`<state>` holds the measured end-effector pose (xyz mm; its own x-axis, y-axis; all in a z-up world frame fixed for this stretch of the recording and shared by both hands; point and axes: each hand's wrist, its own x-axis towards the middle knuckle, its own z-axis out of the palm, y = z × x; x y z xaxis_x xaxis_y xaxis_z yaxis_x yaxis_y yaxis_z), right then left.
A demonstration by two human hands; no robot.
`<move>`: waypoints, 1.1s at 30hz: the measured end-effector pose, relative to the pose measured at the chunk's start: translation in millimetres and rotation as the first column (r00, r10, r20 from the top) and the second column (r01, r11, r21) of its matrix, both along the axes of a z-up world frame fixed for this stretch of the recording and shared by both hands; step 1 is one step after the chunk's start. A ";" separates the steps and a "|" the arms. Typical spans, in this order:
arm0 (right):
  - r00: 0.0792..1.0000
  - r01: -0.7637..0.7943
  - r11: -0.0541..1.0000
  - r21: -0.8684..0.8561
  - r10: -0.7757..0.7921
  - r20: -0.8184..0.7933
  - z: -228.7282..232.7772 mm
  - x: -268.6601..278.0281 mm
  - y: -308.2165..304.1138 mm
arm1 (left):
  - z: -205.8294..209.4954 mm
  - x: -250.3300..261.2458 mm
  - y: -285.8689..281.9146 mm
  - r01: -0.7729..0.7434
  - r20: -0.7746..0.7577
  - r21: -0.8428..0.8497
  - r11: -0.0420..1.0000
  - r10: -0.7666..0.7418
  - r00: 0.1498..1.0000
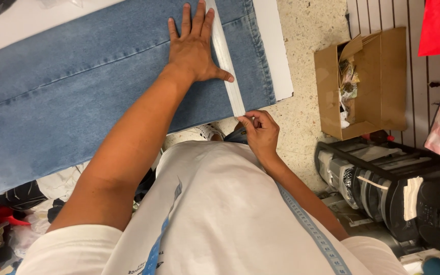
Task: Measuring a pair of blue jeans with a flexible measuring tape on a work table
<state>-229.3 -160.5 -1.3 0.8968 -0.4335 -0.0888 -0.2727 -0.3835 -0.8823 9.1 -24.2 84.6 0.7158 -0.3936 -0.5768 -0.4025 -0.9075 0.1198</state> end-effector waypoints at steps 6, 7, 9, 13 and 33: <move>1.000 -0.002 1.000 0.014 0.002 -0.027 3.7 0.9 -0.9 | -2.7 0.1 1.1 -0.009 0.000 -0.014 1.000 0.009 1.000; 0.999 0.001 1.000 0.015 -0.001 -0.036 3.5 0.8 -1.4 | -3.3 -0.1 1.2 -0.010 0.008 -0.019 1.000 0.011 1.000; 0.999 0.004 1.000 0.016 -0.003 -0.045 4.1 1.0 -2.3 | -3.5 -0.5 1.4 -0.012 0.017 -0.025 1.000 0.012 1.000; 0.997 0.000 0.999 0.047 0.003 -0.075 7.3 3.0 -4.1 | -1.5 0.0 1.0 -0.016 0.007 -0.028 0.999 0.016 1.000; 0.992 -0.100 0.993 0.062 0.105 -0.070 67.4 155.0 -20.3 | 2.2 4.8 -16.4 0.019 -0.038 0.178 0.984 -0.013 0.999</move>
<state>-74.3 -180.9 66.1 0.9263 -0.3318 -0.1785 -0.2995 -0.3611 -0.8831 13.9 -40.6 86.8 0.6872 -0.2935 -0.6645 -0.4153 -0.9093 -0.0280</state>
